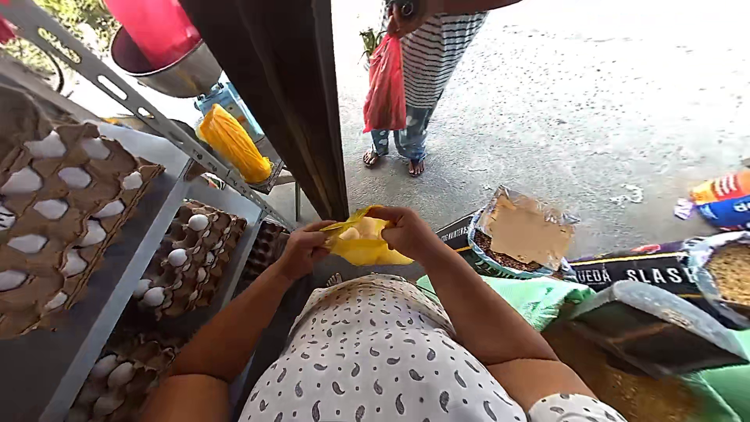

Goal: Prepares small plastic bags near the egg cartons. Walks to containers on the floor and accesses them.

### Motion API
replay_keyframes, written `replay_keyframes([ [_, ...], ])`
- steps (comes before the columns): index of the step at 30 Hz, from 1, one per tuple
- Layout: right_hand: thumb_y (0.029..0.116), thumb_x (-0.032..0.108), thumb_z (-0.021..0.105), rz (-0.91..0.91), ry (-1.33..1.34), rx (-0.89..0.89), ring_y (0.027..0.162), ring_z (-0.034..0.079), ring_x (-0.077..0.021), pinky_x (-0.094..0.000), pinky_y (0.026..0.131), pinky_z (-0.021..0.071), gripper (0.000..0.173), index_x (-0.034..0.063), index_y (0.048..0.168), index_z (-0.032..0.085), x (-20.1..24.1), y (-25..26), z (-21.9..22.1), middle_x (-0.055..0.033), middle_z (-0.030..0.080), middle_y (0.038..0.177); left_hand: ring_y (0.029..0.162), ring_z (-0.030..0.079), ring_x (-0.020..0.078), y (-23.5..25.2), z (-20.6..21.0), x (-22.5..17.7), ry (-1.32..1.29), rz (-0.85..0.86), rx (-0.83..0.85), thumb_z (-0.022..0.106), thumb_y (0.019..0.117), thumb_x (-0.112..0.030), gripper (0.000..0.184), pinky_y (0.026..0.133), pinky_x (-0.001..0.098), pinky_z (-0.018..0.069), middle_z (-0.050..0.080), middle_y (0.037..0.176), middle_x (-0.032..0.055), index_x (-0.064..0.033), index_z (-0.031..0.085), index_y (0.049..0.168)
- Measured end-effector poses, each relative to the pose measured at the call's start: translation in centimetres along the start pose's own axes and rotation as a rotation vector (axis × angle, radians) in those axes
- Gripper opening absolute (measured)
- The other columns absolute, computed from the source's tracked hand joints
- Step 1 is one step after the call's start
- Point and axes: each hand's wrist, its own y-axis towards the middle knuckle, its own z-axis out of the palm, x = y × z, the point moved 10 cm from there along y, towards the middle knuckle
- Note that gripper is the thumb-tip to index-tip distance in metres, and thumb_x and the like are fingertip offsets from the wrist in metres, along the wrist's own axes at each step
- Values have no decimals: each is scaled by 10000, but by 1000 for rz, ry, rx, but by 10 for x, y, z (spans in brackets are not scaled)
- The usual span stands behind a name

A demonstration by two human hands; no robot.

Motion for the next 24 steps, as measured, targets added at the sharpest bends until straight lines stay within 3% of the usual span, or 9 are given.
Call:
replay_keyframes([
  [2, 853, -97, 520, -12, -28, -110, 742, 684, -131, -360, 585, 567, 429, 94, 1150, 762, 2, -6, -31, -54, 743, 1159, 874, 685, 109, 33, 18, 3, -160, -192, -71, 557, 962, -113, 258, 804, 309, 586, 714, 923, 107, 45, 676, 796],
  [5, 852, -47, 520, -11, 6, -237, 713, 676, -99, -328, 568, 560, 308, 72, 961, 782, 3, -12, -72, -37, 762, 1062, 619, 556, 66, 78, 50, 5, -281, -473, -67, 509, 1058, -169, 258, 595, 273, 505, 590, 718, 16, -15, 644, 902],
  [8, 872, -37, 532, 10, 8, -334, 643, 630, -113, -341, 572, 549, 241, 45, 858, 758, 15, -22, -101, -64, 736, 908, 596, 523, 133, 117, 81, -17, -293, -371, 95, 538, 1060, -273, 243, 560, 332, 484, 537, 737, 51, -34, 550, 1023],
  [12, 877, -41, 546, -143, -86, -458, 735, 678, -101, -323, 635, 580, 231, 56, 814, 746, 48, -36, -125, -42, 751, 942, 762, 702, 237, 146, 108, -47, -87, -291, 374, 936, 725, -252, 835, 716, 464, 611, 710, 911, 130, -86, 482, 1405],
  [14, 851, -83, 576, -374, -99, -546, 780, 686, -79, -263, 654, 590, 222, 47, 798, 748, 71, -52, -129, -40, 744, 962, 742, 691, 239, 156, 110, -58, 35, -184, 334, 830, 861, -186, 408, 717, 457, 590, 707, 850, 135, -8, 661, 1186],
  [16, 856, -38, 637, -542, -8, -686, 753, 629, -46, -195, 617, 543, 163, 17, 968, 743, 71, -69, -138, -64, 706, 1078, 668, 641, 189, 165, 107, -63, 53, -139, 250, 723, 932, -124, 123, 653, 404, 554, 660, 738, 94, -6, 708, 903],
  [19, 748, 402, 849, -363, -29, -706, 1106, 589, -188, -355, 838, 530, 877, 59, 1468, 484, 25, -73, -140, -135, 499, 1464, 766, 683, 175, 174, 104, -75, 0, -89, 190, 692, 939, -119, 115, 745, 403, 582, 700, 809, 86, -15, 720, 901],
  [21, 579, 492, 941, -204, -46, -595, 1357, 494, -334, -513, 1094, 454, 1146, -9, 1492, 461, -8, -65, -127, -227, 466, 1516, 851, 721, 186, 180, 104, -102, -17, 77, 156, 681, 934, -102, 115, 803, 380, 600, 741, 901, 104, -9, 748, 938],
  [24, 556, 517, 951, -164, -118, -608, 1321, 547, -295, -494, 1155, 407, 1069, -50, 1374, 564, -10, -68, -107, -212, 616, 1361, 838, 746, 252, 176, 104, -160, 101, 517, 114, 612, 959, -83, 160, 756, 398, 615, 755, 932, 142, -19, 754, 998],
])
